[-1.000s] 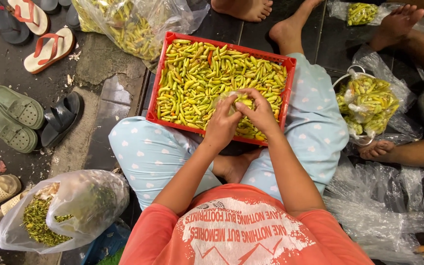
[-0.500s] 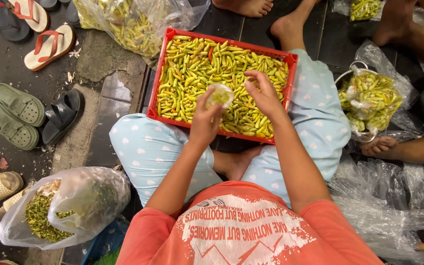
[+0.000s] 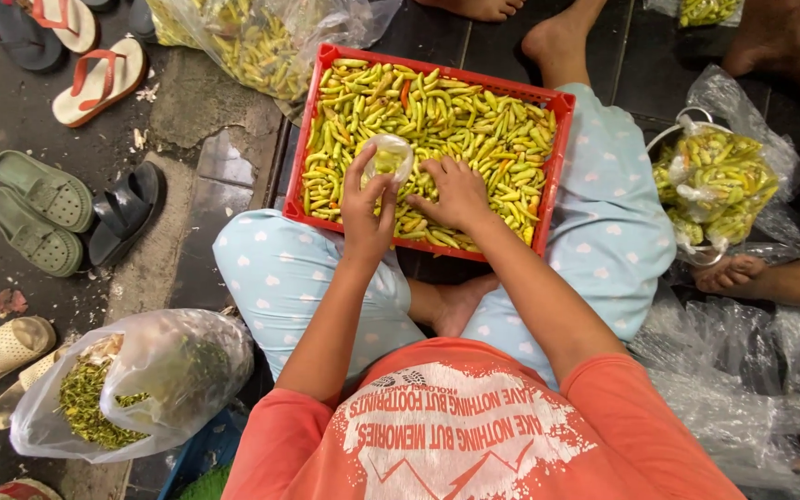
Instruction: The person picks small green peppers from a red plastic crate and places them into clear plastic bags by hand.
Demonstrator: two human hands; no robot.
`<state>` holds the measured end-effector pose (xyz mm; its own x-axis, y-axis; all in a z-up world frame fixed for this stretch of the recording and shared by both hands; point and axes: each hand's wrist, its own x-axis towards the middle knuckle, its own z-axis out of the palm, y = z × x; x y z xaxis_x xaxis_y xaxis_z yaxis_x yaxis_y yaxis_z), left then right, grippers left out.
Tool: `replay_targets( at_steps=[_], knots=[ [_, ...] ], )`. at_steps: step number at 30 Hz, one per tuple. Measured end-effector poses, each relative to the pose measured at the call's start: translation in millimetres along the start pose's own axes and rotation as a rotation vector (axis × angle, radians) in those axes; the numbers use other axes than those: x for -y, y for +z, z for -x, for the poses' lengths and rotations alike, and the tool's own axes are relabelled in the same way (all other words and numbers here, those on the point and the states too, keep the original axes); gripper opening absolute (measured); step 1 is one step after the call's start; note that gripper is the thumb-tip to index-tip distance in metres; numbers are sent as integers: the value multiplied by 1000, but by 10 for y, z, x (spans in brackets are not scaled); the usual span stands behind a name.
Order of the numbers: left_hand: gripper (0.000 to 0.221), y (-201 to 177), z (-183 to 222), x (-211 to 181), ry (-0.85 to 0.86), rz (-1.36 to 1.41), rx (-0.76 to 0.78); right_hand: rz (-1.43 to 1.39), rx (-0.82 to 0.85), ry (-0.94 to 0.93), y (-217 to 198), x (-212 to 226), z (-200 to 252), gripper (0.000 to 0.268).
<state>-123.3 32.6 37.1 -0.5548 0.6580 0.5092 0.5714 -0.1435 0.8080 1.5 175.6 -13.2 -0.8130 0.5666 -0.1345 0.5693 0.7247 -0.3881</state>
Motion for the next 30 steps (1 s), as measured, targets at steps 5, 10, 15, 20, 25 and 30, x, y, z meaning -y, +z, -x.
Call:
replay_targets(
  at_steps=[5,10,15,20,25,30],
  knots=[
    [7,202,-28,-130,-3,50,21,-92,1,38,138,-167,24,58],
    [6,317,-19,-141,8,17,61,-366,-140,151,363,-773,-134,48],
    [7,390,122,-133,-69,-15,234,-1961,-42,689,74,-1055,-113,48],
    [7,510,160,-227,-4,8,230,-2117,-38,624,70,-1120,17,46],
    [4,619,187,-145,22,-19,238,-2171,-103,673,-3,-1019,0,39],
    [4,685,230,22,16,-127,329,-2455,-32,520,-102,-1122,-35,39]
  ],
)
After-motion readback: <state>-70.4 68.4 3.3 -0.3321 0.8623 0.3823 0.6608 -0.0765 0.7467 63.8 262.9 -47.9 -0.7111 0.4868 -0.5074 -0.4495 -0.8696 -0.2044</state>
